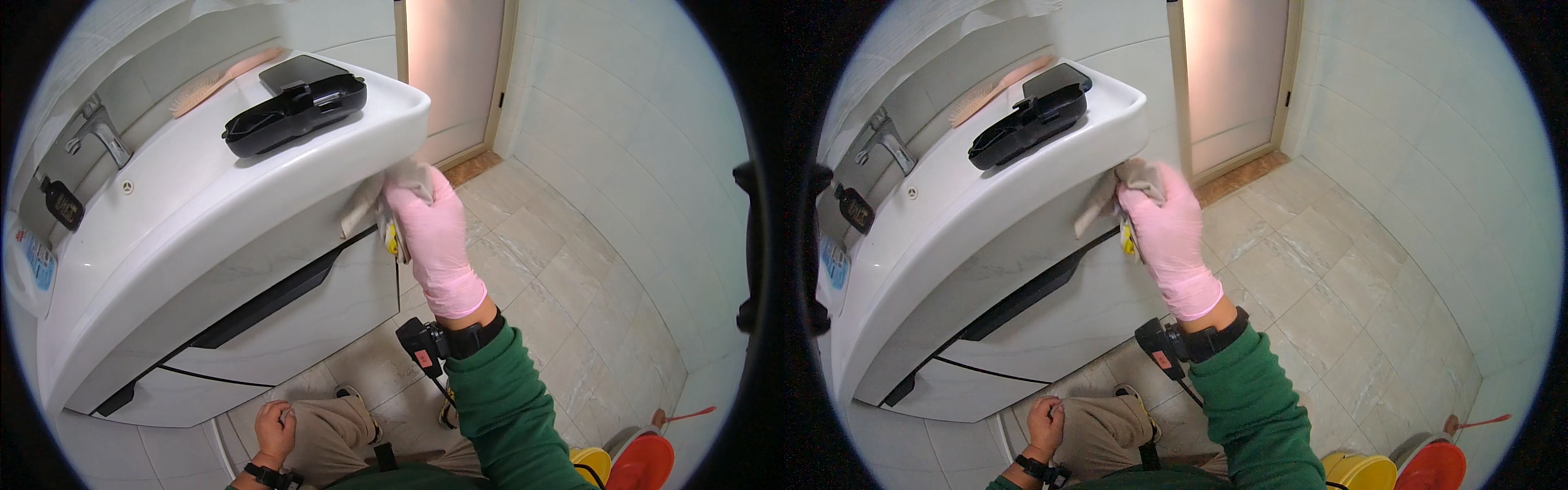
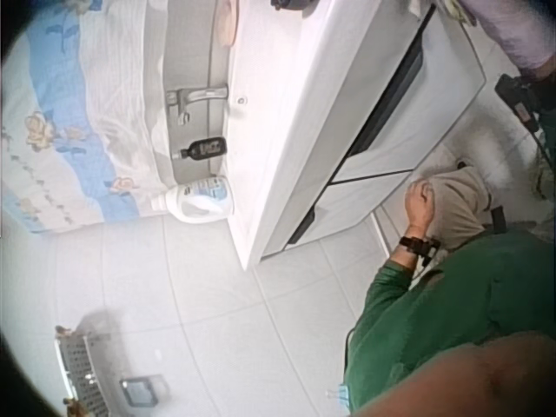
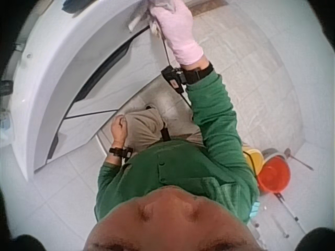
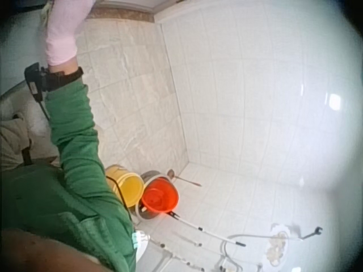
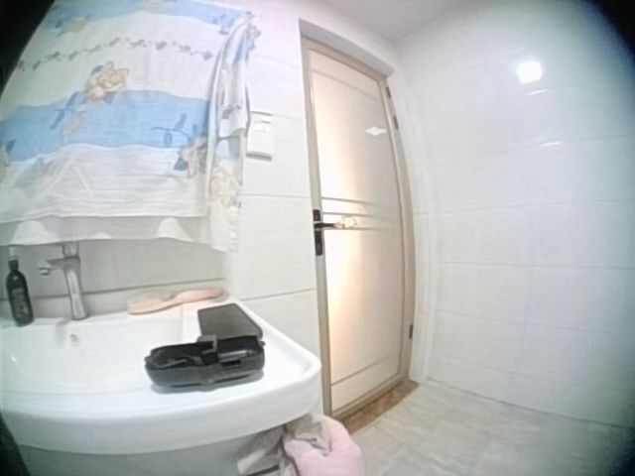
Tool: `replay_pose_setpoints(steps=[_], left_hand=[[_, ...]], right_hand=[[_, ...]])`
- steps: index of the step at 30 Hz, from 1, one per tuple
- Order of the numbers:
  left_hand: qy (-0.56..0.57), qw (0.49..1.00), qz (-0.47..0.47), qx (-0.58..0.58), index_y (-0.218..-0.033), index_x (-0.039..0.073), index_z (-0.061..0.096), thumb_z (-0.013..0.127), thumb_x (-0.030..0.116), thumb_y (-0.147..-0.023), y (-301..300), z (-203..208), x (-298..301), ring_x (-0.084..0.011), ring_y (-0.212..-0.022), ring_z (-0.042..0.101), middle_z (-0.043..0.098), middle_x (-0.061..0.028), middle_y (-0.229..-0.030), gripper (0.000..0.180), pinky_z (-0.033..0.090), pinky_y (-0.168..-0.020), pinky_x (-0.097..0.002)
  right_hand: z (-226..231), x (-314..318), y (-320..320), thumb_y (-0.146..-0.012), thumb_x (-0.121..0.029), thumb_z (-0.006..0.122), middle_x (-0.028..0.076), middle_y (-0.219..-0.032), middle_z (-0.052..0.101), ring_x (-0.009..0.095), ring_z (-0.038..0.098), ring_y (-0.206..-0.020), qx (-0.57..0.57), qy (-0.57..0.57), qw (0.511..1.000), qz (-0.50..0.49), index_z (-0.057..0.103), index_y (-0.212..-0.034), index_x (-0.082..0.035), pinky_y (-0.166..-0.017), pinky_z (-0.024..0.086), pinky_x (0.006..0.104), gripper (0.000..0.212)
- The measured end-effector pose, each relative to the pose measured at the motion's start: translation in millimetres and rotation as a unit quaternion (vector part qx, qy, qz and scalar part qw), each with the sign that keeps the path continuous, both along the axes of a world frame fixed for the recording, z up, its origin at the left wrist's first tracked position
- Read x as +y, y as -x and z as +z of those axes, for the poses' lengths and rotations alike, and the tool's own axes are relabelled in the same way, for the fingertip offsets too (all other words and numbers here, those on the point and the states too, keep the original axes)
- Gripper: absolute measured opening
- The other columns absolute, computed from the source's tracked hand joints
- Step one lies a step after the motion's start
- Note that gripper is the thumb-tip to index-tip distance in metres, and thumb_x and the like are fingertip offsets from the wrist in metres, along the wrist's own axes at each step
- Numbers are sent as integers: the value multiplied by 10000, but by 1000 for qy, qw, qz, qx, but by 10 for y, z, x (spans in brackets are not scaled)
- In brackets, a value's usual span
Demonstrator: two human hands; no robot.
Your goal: The person kneels on the bathroom floor and wipes the exterior of a white vanity cabinet using a cloth. They clean the drawer fronts and side panels, switching the cloth between hands as they work.
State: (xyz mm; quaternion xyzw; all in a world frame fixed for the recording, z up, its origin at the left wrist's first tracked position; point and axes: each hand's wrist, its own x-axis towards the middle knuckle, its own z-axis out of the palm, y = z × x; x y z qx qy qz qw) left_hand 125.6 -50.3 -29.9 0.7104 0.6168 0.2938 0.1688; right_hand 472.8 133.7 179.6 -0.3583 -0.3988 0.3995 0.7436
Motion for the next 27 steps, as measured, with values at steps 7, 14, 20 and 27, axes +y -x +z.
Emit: replay_pose_setpoints(steps=[7,14,20,27], left_hand=[[10,1000,0,-1,-871,25,634,648,84,-768,-20,11,5,-349,-877,615,660,-149,-938,119,488,-791,-411],[13,1000,10,-3,-873,29,637,648,83,-768,-32,27,-3,-348,-886,615,661,-147,-940,119,487,-798,-411],[12,1000,10,0,-870,32,640,646,83,-771,-41,37,-2,-347,-892,613,662,-143,-943,111,485,-799,-409],[15,1000,12,-9,-875,36,644,648,86,-774,-41,32,-1,-346,-888,612,660,-140,-939,113,484,-794,-410]], right_hand=[[-239,-147,76,-845,-52,663,42,-899,653,106,612,-785,70,60,996,21,633,-1063,1,-704,499,261,227],[-30,-22,8,-844,-70,664,21,-846,647,85,579,-764,15,5,1000,9,640,-1012,-12,-694,480,245,180],[-316,-146,56,-846,-45,635,34,-866,644,104,604,-787,100,46,993,52,623,-1052,17,-713,494,252,215],[293,23,-67,-811,-8,592,31,-850,626,89,592,-769,-62,-76,995,18,625,-1045,7,-709,494,249,238]])
